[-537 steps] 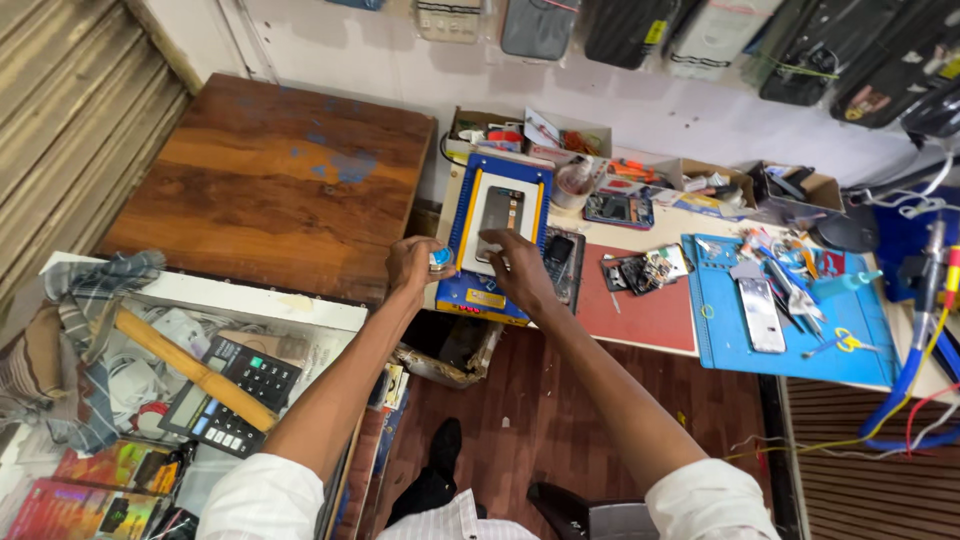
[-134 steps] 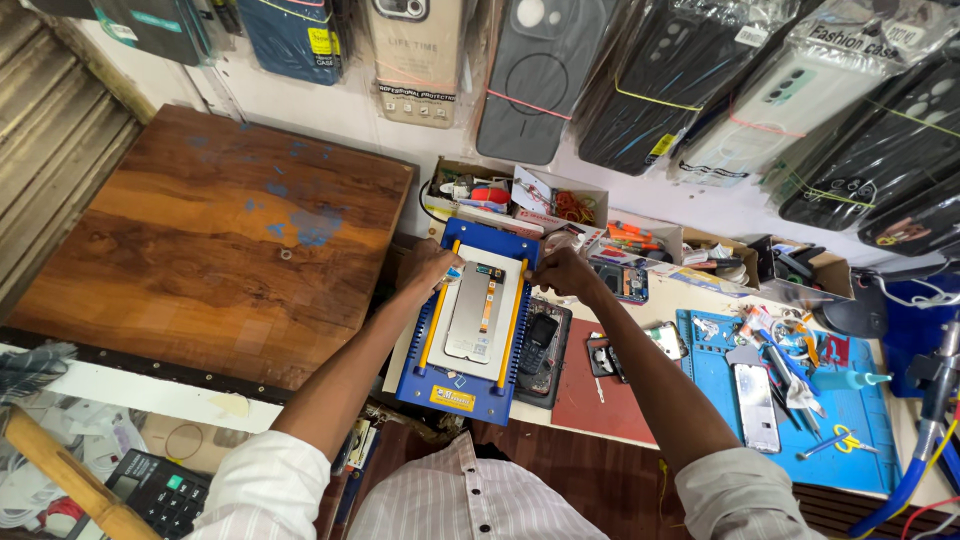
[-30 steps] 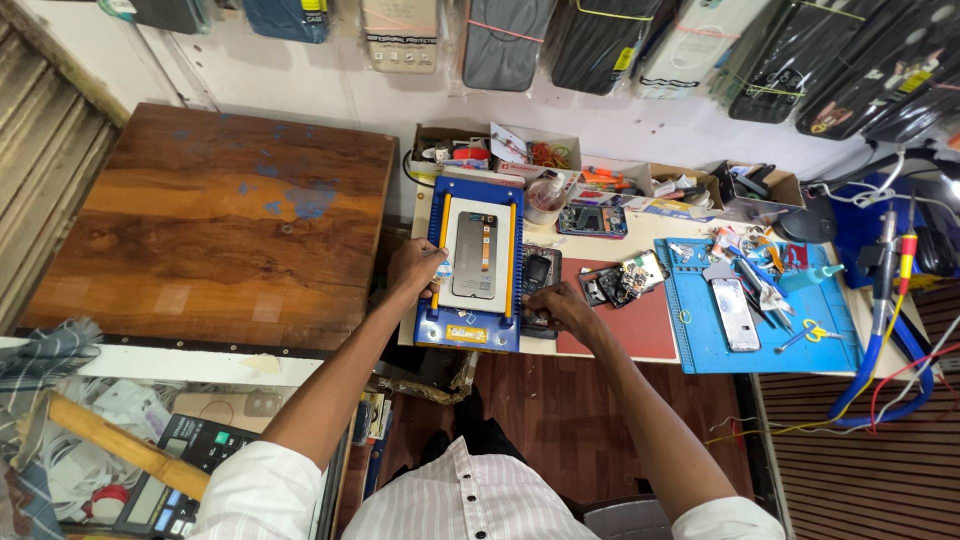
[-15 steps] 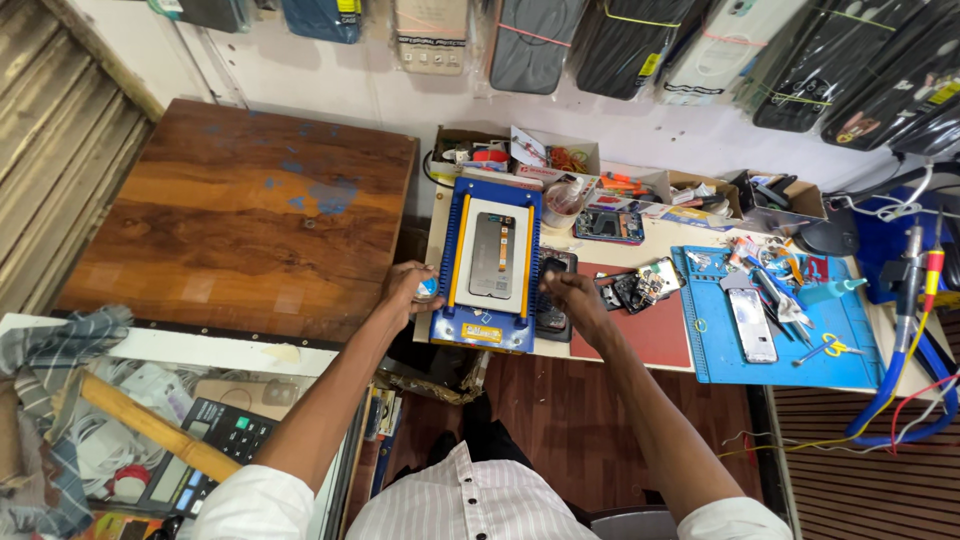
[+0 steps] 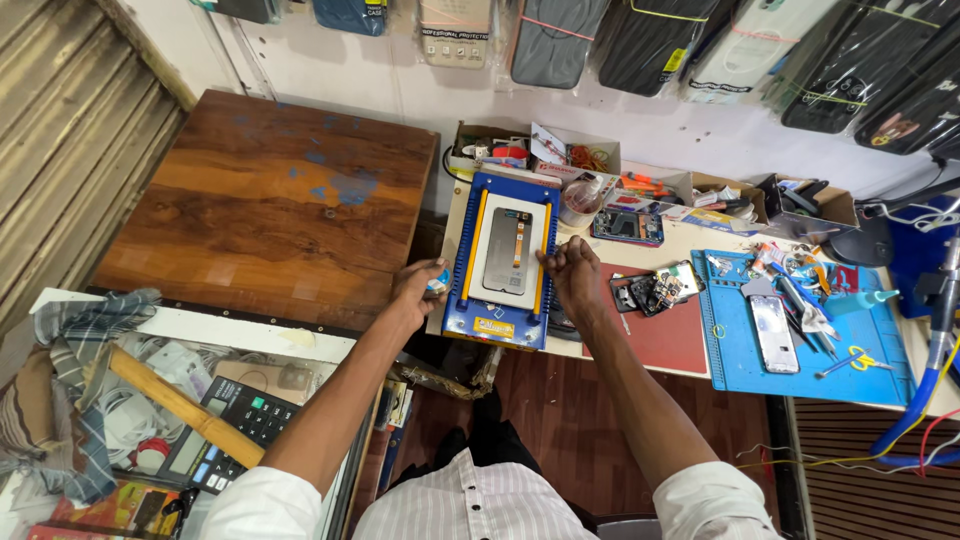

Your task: The person uses a blue screen-separation machine to remove a screen from a mobile phone and then peels off a strip from the component by hand.

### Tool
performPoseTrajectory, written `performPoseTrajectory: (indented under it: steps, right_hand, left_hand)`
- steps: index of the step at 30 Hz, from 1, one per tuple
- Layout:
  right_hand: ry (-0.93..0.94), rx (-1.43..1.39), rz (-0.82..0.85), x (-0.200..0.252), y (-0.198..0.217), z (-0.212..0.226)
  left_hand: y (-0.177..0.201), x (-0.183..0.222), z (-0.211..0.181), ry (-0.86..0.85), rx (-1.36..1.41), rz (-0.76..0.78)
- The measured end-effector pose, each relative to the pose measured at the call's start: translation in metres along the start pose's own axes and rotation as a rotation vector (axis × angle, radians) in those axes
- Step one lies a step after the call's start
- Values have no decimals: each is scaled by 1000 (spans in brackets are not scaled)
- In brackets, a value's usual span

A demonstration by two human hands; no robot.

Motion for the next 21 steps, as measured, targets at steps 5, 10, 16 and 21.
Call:
performPoseTrajectory:
  steps: [5,10,16,21]
  right_hand:
    - [44,214,78,14,8,3]
    - [62,412,64,35,2,6]
    - [11,495,1,57,12,3]
    - [-49,524,-8,63,25,0]
  left_hand:
    - [-13,-4,-8,-33,2,-35]
    - [-30,1,-20,-106,-173,-89]
    - [-53,14,-34,-252,-442,-171]
    - [-65,17,-49,-313,-609,-201]
Point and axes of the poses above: each hand's wrist, its own x-axis away from the middle knuckle, its own y-axis out of the back of the hand, z = x × y, the point moved 3 cm from there along -x, towards the middle knuckle, and after that the axes turned 11 degrees about -x, right-handed, at the moved point
